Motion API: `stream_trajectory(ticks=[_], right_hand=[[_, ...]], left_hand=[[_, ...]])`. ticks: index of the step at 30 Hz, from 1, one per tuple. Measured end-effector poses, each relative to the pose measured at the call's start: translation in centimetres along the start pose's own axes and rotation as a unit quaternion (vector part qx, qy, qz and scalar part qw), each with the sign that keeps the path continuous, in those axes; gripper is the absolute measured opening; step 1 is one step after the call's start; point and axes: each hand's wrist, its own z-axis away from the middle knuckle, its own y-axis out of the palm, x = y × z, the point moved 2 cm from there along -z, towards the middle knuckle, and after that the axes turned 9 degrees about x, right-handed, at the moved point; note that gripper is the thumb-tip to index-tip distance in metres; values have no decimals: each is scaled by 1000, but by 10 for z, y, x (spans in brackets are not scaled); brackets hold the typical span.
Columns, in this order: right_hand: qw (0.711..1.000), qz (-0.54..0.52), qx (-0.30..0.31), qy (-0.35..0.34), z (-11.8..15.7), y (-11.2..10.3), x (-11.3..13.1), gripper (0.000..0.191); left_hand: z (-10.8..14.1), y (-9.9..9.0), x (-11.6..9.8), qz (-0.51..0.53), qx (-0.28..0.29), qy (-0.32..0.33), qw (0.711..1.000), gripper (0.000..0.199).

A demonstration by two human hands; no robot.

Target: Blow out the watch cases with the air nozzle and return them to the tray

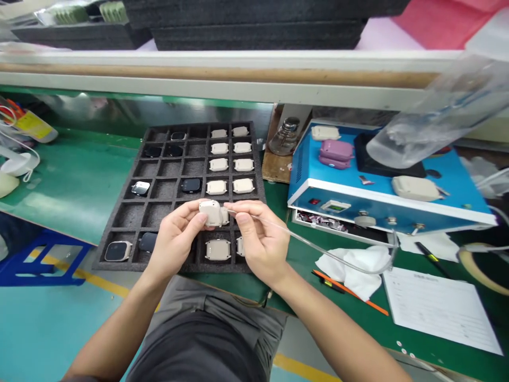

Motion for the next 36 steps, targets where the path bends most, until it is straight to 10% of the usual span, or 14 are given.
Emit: stream_trajectory(ticks=[36], right_hand=[[996, 60, 38, -47, -1, -1, 4, 15]], left_hand=[[7, 10, 2, -36, -37, 45, 998, 23]])
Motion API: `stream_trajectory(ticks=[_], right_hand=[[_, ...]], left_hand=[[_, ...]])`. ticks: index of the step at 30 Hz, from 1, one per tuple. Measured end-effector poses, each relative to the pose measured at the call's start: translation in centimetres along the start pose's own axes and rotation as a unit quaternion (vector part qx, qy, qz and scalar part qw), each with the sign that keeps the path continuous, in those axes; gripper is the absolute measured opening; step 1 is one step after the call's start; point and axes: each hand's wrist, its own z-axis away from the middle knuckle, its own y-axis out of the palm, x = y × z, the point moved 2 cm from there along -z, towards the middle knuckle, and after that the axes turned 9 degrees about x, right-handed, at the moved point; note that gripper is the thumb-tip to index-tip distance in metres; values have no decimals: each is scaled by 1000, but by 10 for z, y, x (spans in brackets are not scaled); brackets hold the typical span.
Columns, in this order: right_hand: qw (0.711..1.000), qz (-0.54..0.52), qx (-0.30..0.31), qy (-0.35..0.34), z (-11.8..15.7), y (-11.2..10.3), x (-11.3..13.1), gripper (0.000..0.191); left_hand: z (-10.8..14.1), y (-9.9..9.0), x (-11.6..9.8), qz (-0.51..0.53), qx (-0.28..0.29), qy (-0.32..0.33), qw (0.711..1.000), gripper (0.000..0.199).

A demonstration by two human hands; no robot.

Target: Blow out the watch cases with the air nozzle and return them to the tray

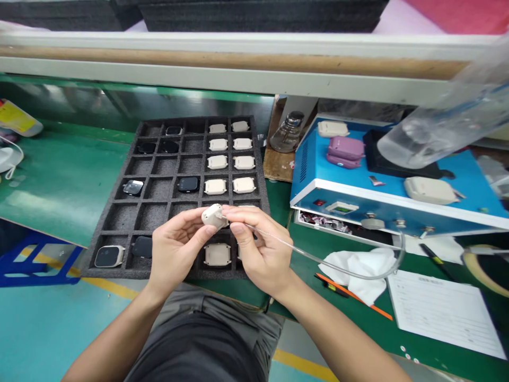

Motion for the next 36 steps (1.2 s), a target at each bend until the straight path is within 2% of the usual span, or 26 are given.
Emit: stream_trajectory(ticks=[20, 36], right_hand=[[1000, -9, 8, 9, 2, 0, -2, 15], [999, -33, 17, 14, 2, 0, -3, 18]], left_hand=[[1, -1, 3, -15, 4, -5, 1000, 28], [2, -2, 5, -34, 19, 39, 998, 37]])
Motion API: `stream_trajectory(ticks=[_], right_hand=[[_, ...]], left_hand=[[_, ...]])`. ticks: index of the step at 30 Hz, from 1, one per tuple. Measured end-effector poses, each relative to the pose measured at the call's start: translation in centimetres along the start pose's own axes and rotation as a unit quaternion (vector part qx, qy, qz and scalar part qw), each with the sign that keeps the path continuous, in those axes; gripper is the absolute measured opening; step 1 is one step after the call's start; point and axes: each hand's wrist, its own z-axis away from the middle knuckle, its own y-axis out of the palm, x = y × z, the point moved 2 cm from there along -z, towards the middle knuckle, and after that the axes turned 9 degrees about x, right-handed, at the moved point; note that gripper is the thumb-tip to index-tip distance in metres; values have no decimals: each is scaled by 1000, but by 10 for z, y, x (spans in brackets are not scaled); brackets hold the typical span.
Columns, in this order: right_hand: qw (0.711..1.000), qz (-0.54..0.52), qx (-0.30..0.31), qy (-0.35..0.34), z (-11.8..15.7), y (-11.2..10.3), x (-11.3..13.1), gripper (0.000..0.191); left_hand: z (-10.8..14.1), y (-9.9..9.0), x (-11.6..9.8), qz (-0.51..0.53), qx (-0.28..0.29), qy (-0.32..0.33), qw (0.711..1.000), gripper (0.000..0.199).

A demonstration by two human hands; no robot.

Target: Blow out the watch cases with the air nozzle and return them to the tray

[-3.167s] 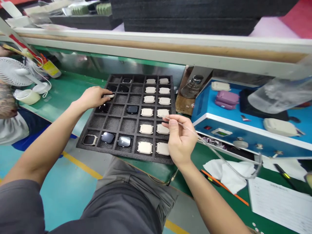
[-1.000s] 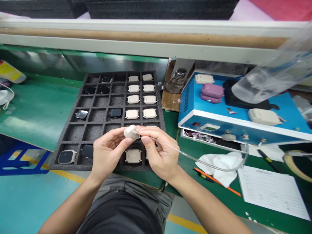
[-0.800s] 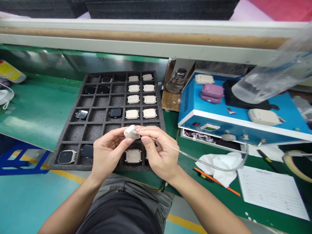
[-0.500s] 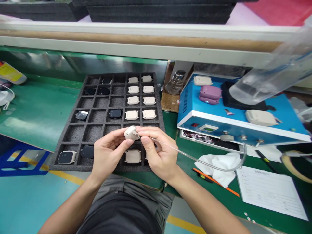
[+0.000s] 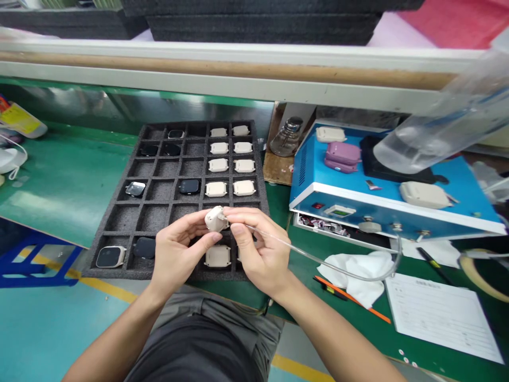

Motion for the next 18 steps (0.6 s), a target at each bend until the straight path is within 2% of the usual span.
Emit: stream_trajectory(ticks=[8, 13, 15, 18], right_hand=[[1000, -2, -2, 5, 2, -1, -1, 19], [1000, -11, -5, 21, 3, 0, -3, 16], [999, -28, -14, 30, 3, 1, -3, 14], [996, -57, -61, 42, 3, 3, -3, 12]], left_hand=[[-1, 0, -1, -11, -4, -1, 1000, 36], [1, 2, 1, -52, -6, 8, 999, 37], [2, 2, 1, -89, -14, 30, 995, 36], [4, 3, -5, -172, -40, 88, 980, 33]])
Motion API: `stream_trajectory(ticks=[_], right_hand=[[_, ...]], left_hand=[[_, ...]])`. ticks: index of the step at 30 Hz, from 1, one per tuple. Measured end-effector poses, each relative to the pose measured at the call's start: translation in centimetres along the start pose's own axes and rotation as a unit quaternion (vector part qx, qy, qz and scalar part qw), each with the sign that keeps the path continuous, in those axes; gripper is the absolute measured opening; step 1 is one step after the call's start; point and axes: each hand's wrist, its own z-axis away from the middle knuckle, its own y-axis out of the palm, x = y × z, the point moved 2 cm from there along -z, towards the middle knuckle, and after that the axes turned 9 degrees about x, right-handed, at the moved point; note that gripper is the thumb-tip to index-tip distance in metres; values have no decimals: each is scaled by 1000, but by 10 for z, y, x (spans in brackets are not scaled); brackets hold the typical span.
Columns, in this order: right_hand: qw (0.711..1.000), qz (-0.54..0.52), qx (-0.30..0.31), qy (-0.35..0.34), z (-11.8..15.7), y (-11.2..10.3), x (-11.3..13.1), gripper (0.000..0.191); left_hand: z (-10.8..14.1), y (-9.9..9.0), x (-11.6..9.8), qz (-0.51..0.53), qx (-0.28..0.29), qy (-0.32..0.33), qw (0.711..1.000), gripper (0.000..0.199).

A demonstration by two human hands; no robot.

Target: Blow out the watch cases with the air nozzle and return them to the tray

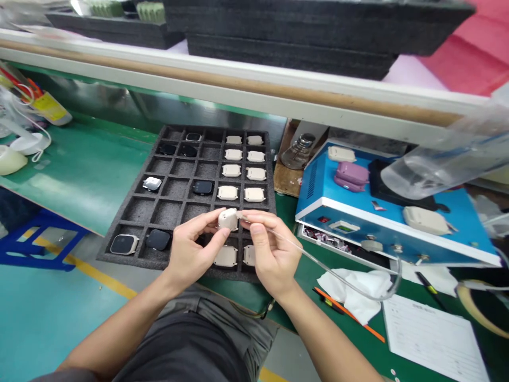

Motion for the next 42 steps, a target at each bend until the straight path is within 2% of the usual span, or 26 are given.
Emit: stream_trajectory(ticks=[3, 7, 14, 21, 28, 32, 36, 42], right_hand=[[998, -25, -47, 28, -1, 1, -1, 14], [996, -31, -51, 68, -2, 2, -3, 21], [996, -34, -32, 80, -2, 4, -5, 27], [995, -44, -24, 81, -2, 5, -6, 30], [995, -38, -19, 85, -3, 4, -7, 32], [994, -42, -21, 97, -3, 3, -10, 31], [994, -44, -24, 98, -3, 1, -12, 29], [997, -31, -24, 62, 0, 3, -5, 25]], left_hand=[[2, -5, -10, -80, -31, 60, 994, 33], [10, -12, -26, -145, -72, 120, 979, 33], [30, -23, -54, -193, -130, 159, 959, 16], [46, -32, -71, -247, -161, 193, 936, 17], [51, -37, -67, -250, -157, 182, 938, 14], [49, -39, -59, -221, -168, 154, 948, 25], [45, -37, -50, -188, -159, 132, 960, 20], [31, -28, -43, -166, -120, 170, 964, 16]])
